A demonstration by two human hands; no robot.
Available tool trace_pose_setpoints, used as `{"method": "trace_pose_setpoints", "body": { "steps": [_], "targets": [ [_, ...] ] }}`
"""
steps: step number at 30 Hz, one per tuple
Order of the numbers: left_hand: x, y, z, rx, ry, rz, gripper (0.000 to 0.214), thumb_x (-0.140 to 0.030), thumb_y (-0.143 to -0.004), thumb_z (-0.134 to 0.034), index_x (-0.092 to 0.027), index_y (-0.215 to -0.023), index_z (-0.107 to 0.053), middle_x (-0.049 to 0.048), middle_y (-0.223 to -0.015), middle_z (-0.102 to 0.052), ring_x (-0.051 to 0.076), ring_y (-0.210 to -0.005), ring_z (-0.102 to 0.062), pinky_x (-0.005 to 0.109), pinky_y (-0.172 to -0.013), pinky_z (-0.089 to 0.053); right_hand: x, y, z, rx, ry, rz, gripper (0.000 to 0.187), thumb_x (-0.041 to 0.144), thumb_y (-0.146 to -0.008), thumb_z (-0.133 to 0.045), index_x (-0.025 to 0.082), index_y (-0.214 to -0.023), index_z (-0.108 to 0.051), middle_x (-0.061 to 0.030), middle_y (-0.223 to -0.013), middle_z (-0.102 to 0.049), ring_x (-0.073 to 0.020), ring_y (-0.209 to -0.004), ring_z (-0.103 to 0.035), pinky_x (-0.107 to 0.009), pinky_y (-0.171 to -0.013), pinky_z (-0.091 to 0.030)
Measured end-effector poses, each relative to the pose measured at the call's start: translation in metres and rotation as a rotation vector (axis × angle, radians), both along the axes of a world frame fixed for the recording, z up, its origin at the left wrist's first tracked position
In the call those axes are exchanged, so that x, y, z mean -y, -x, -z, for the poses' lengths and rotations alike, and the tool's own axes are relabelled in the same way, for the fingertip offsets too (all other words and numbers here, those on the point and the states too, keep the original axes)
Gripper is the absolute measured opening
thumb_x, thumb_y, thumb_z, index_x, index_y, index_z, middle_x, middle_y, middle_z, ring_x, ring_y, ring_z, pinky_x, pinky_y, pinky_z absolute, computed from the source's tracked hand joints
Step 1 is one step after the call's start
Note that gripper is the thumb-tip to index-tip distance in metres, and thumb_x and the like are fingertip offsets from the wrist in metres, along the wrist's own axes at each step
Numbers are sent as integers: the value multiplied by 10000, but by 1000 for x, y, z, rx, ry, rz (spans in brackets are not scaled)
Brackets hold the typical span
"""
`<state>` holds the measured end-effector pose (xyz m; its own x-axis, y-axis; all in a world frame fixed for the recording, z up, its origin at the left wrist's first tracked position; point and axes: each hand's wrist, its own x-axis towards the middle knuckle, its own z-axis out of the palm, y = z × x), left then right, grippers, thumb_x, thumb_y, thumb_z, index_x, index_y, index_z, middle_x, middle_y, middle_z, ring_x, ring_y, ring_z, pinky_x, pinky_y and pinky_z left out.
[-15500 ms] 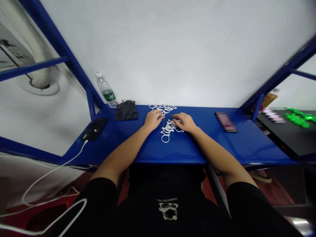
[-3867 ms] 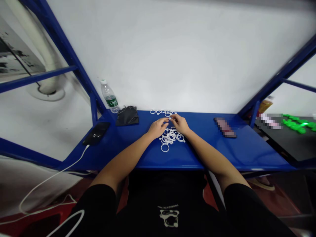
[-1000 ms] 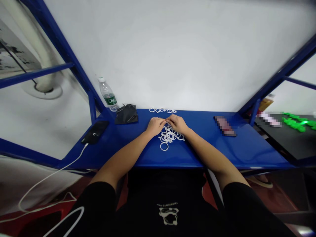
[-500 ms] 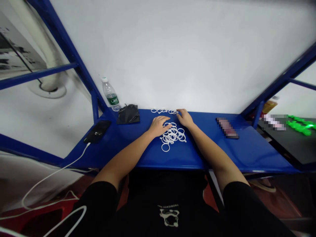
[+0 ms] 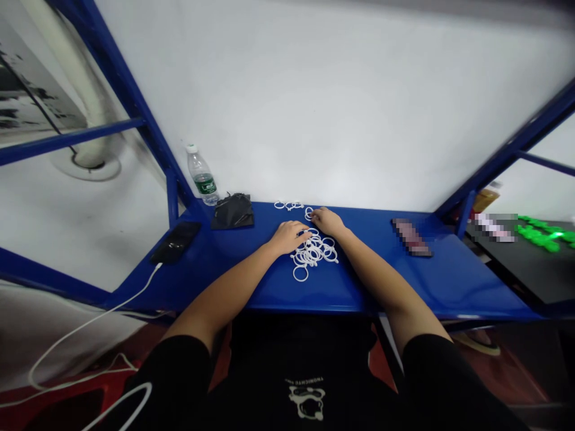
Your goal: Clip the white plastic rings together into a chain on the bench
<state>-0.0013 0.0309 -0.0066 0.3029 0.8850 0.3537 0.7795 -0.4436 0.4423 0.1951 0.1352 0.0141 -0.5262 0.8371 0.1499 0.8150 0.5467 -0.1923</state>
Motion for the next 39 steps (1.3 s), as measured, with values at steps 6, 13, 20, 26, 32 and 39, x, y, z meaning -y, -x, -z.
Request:
{"method": "trace_pose_setpoints", "body": {
  "steps": [6,13,20,26,32,39],
  "targets": [
    [-1,0,1,0,-3,-31,284,-441,-1038,-630,-260,-1188,-788,61,-1212,-783,258,-1148,-701,428,-1071,-498,21,-19,2,-31,-4,-9,245,290,-1019,-585,233,-1198,-742,-89,-1141,-732,-228,-982,-704,-300,-859,-524],
    [-1,1,2,2,-7,-26,273,-424,-1035,-644,-244,-1183,-786,59,-1206,-786,257,-1141,-701,423,-1067,-499,27,-23,9,-193,-98,63,256,333,-1051,-525,212,-1156,-725,-124,-1227,-715,-257,-1049,-693,-335,-903,-536],
    [-1,1,1,35,-35,-39,289,-399,-1017,-676,-231,-1235,-765,69,-1236,-774,258,-1177,-691,424,-1088,-496,36,-24,4,-422,-131,20,307,383,-1052,-496,211,-1178,-717,-93,-1061,-783,-250,-948,-712,-343,-879,-542],
    [1,0,-3,99,-94,-56,248,-306,-983,-726,-231,-1217,-757,58,-1152,-790,238,-1104,-711,403,-1038,-514,46,-14,3,-634,-19,-105,280,446,-984,-588,208,-1032,-728,-60,-925,-773,-199,-770,-678,-325,-769,-543],
    [4,-2,-7,158,-166,-83,137,-280,-986,-725,-238,-1107,-770,35,-1040,-803,215,-1028,-723,389,-1011,-510,46,-6,8,-931,355,-217,393,552,-853,-750,214,-1027,-652,-20,-836,-727,-147,-661,-626,-282,-621,-526],
    [4,0,-8,183,-161,-121,144,-327,-1009,-701,-235,-1021,-811,43,-963,-813,209,-928,-743,358,-938,-533,47,-5,10,-1010,479,-266,503,481,-803,-821,216,-1195,-650,-16,-908,-762,-143,-663,-660,-290,-622,-575]
  ]
}}
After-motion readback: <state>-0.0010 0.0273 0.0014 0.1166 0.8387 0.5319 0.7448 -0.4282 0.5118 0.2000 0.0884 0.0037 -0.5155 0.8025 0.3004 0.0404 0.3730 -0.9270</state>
